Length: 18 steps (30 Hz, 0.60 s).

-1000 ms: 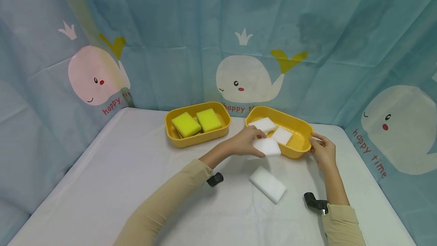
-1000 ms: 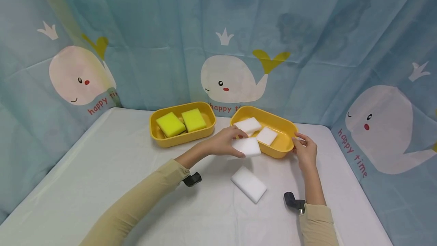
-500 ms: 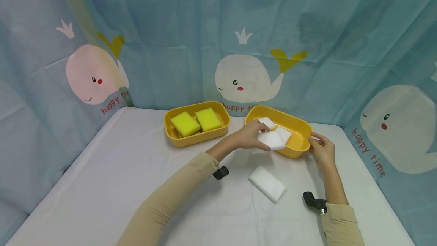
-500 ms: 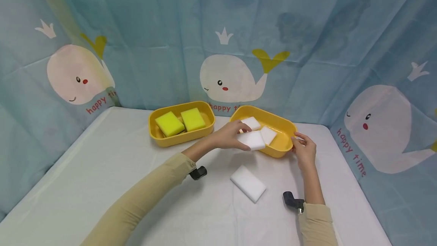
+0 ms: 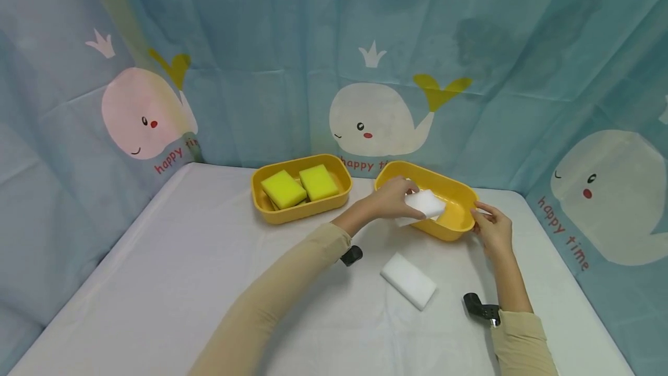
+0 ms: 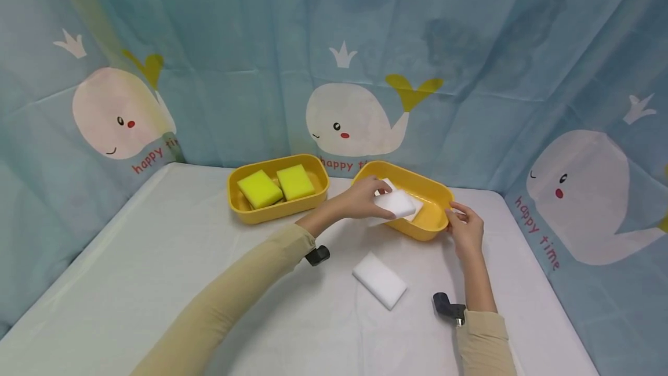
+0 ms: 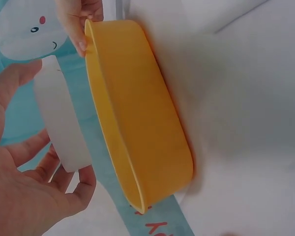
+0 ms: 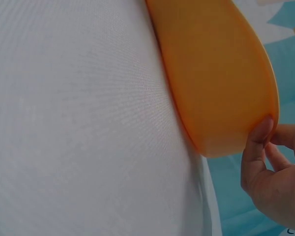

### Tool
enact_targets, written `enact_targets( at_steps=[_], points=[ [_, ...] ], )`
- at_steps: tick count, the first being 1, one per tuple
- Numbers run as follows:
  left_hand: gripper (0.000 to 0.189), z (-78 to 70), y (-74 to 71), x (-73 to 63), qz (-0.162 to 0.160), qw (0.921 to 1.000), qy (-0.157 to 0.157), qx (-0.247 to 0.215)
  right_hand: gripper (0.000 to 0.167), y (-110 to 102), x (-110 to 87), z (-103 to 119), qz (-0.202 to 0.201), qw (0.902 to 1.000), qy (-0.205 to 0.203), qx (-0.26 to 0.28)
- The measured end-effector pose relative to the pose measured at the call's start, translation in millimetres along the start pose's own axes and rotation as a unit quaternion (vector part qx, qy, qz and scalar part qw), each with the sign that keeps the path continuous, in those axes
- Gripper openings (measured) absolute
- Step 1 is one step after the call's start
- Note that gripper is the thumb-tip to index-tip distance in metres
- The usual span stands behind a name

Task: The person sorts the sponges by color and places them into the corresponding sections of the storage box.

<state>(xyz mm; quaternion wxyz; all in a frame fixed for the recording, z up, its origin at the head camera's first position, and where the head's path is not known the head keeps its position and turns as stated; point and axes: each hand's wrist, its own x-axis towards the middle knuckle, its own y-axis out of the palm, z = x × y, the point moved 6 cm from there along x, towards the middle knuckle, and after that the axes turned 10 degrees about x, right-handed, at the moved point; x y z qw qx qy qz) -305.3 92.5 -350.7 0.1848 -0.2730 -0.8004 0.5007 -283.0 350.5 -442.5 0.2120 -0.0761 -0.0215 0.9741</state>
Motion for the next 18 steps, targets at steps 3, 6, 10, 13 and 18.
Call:
enact_targets(
  at_steps=[3,6,10,13,18],
  points=[
    [0.065,-0.8,0.0,4.4,-0.002,0.9999,-0.009,0.004,0.05,0,0.5,0,0.0,1.0,-0.001,0.002],
    [0.062,0.6,0.5,7.7,-0.005,0.9998,-0.019,0.002,0.051,0,0.7,-1,0.001,1.0,0.0,0.002],
    [0.061,3.0,1.8,12.5,-0.007,0.9994,-0.031,-0.009,0.051,1,0.1,-1,0.003,1.0,0.0,-0.003],
    [0.06,3.7,2.2,17.2,-0.015,0.9991,-0.037,-0.014,0.051,1,-0.4,0,0.002,1.0,0.003,-0.002],
    [0.053,2.6,0.8,26.0,-0.036,0.9983,-0.039,-0.025,0.05,1,-0.7,0,0.0,1.0,0.002,0.0]
  ],
)
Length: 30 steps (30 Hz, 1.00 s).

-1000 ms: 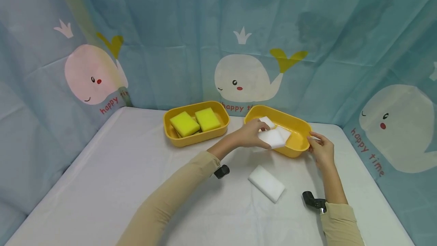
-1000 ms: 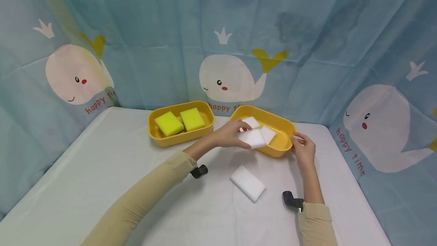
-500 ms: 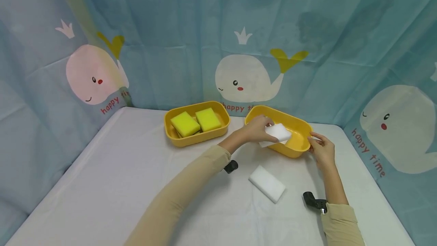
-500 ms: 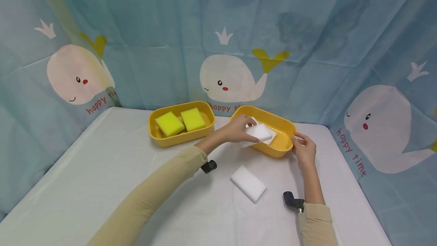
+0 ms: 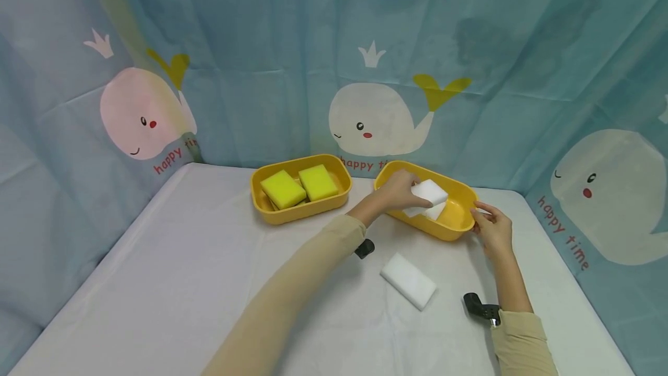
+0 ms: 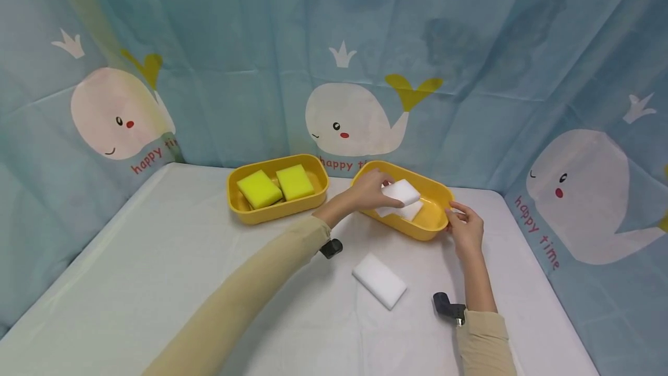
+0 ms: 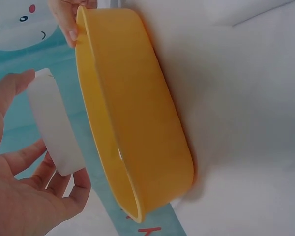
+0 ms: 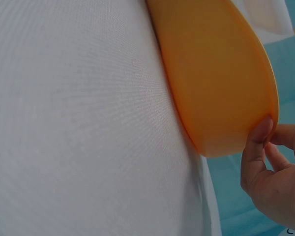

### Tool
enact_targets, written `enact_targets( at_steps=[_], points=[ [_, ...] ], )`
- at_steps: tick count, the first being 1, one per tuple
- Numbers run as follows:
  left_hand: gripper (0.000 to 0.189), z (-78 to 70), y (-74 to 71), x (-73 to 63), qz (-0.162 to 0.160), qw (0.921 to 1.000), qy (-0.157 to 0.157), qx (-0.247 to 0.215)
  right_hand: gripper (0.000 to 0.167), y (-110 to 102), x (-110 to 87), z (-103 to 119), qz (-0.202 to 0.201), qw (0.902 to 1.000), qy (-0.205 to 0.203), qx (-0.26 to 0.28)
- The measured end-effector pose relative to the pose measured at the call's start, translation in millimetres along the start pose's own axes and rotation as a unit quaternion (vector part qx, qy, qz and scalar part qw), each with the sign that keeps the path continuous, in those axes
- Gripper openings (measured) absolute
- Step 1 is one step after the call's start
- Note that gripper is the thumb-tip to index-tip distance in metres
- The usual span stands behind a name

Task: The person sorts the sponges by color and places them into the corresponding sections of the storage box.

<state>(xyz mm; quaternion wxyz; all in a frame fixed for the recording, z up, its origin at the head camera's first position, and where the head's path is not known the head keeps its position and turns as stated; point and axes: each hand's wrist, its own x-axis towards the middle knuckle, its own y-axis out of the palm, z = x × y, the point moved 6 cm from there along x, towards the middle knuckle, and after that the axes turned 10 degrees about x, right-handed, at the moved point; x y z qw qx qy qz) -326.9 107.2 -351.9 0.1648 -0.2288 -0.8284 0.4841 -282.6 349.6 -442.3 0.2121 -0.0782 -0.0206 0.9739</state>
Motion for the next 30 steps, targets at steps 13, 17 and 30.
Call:
enact_targets(
  at_steps=[13,17,30],
  points=[
    [0.056,-9.5,2.9,18.6,-0.024,0.9996,0.006,0.01,0.05,-2,0.9,0,-0.003,0.9999,-0.008,0.011],
    [0.056,-9.8,8.5,22.6,-0.029,0.9995,-0.01,0.012,0.05,-2,0.6,-1,-0.001,1.0,-0.008,0.004],
    [0.063,-12.8,21.9,28.9,-0.03,0.9974,-0.054,0.036,0.05,-1,-0.4,1,0.004,0.9999,-0.009,-0.003]
  ],
)
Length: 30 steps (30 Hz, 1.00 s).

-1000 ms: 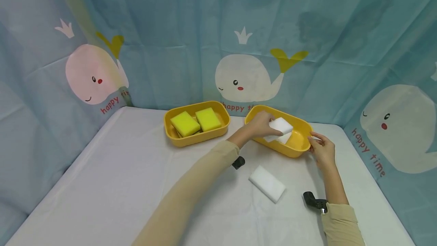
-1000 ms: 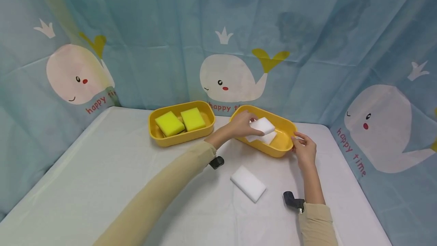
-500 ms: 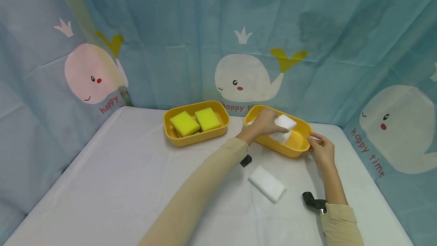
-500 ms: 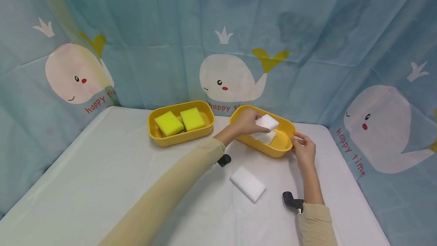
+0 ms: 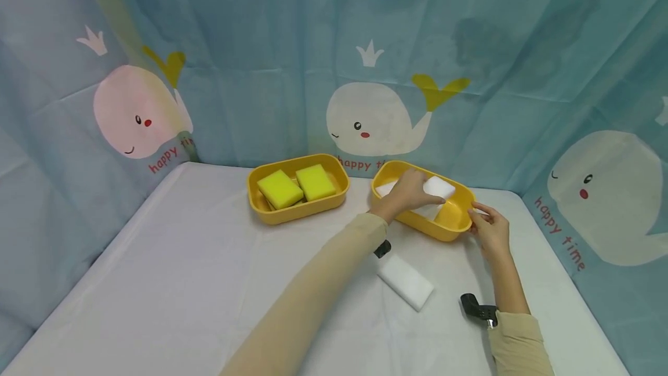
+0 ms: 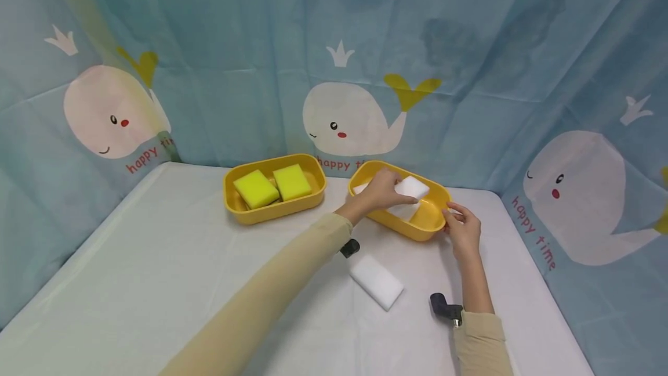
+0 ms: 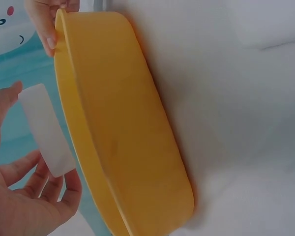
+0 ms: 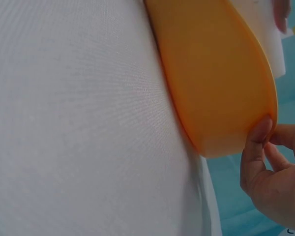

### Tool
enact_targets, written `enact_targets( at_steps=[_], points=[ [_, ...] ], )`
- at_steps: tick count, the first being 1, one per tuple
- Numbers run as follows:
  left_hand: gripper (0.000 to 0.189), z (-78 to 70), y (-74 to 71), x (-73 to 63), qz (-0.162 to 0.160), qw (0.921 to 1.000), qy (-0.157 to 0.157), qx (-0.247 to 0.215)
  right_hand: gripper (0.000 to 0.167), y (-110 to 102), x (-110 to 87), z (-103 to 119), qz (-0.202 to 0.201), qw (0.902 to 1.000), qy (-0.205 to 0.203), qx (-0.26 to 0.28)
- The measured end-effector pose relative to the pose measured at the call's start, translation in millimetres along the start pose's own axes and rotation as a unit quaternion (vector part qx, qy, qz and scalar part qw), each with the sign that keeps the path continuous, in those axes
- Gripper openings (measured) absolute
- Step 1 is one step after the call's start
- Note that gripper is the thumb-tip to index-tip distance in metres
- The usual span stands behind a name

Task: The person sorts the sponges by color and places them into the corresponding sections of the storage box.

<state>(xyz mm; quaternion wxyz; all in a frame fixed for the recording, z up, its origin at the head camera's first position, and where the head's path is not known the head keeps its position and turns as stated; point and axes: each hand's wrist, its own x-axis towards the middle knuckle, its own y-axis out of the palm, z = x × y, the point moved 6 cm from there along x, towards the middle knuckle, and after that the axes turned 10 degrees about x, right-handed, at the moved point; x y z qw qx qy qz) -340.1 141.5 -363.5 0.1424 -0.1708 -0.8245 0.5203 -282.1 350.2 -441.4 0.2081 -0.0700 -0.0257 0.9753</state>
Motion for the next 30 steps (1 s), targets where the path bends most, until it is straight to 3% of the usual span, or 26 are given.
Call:
enact_targets(
  at_steps=[7,13,23,30],
  points=[
    [0.051,-3.4,3.6,4.2,-0.005,0.9999,-0.002,0.015,0.049,2,-0.3,2,0.004,0.9999,-0.009,-0.005],
    [0.058,-3.1,10.1,4.2,0.005,0.9995,-0.013,0.028,0.05,1,-0.1,1,0.002,1.0,-0.007,-0.005],
    [0.074,4.1,13.0,-0.6,0.011,0.9994,-0.023,-0.021,0.049,0,0.0,2,0.001,1.0,-0.005,-0.005],
    [0.072,7.4,9.2,-7.6,0.007,0.9981,0.009,-0.06,0.049,0,0.5,1,0.003,1.0,-0.007,0.005]
  ],
)
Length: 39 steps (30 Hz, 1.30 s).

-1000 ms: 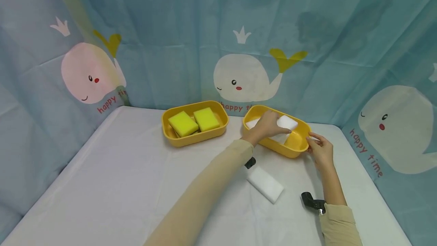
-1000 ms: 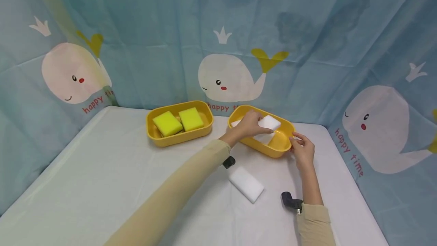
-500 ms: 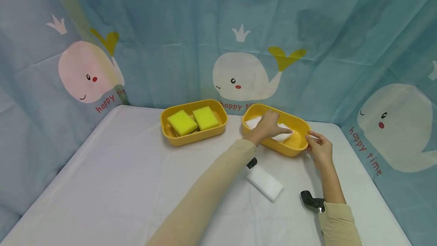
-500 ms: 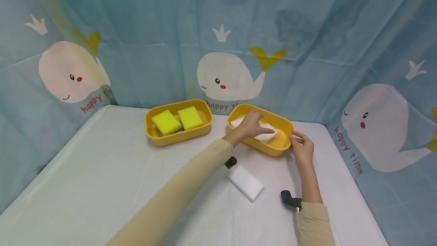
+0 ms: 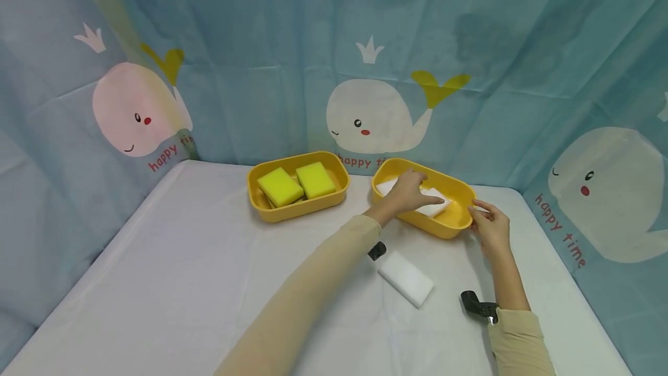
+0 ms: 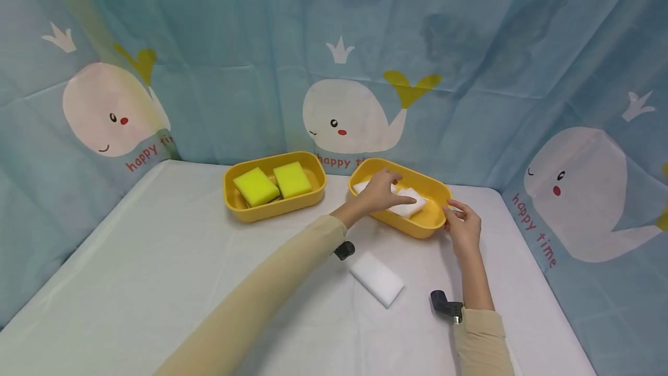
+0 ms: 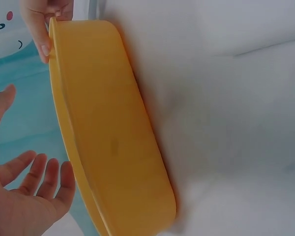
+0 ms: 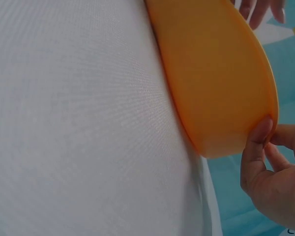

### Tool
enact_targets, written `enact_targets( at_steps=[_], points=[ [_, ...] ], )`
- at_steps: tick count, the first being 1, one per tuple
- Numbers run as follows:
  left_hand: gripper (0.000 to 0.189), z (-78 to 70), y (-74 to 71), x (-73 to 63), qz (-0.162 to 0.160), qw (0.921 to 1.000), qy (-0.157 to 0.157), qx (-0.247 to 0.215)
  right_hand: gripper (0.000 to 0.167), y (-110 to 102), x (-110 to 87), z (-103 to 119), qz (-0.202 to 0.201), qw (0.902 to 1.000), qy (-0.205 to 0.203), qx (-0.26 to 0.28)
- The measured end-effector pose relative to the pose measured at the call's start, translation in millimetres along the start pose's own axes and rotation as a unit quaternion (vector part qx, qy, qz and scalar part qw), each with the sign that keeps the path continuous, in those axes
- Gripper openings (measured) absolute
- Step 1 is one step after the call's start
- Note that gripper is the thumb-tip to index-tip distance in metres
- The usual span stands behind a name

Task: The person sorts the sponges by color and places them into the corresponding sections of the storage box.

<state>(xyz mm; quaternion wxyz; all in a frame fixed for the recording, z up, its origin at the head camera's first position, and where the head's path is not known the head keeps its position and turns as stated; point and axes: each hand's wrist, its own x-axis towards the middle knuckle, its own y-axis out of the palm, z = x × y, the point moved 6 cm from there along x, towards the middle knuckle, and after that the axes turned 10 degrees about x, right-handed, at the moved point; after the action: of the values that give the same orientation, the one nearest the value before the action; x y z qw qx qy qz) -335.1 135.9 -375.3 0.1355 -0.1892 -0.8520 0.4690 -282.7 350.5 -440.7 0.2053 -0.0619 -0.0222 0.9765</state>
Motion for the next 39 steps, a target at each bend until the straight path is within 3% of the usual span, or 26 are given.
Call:
enact_targets(
  at_steps=[10,24,39],
  points=[
    [0.069,9.2,-6.0,-14.2,-0.006,0.998,0.058,-0.024,0.05,0,-0.7,0,-0.002,1.0,0.002,-0.001],
    [0.065,21.1,-8.6,-33.9,-0.005,0.9967,0.08,0.005,0.051,1,-1.8,-1,-0.009,0.9999,0.014,-0.003],
    [0.054,26.0,-3.2,-62.2,0.037,0.992,0.12,-0.013,0.049,1,-2.4,0,-0.004,0.9999,0.0,0.01]
  ],
)
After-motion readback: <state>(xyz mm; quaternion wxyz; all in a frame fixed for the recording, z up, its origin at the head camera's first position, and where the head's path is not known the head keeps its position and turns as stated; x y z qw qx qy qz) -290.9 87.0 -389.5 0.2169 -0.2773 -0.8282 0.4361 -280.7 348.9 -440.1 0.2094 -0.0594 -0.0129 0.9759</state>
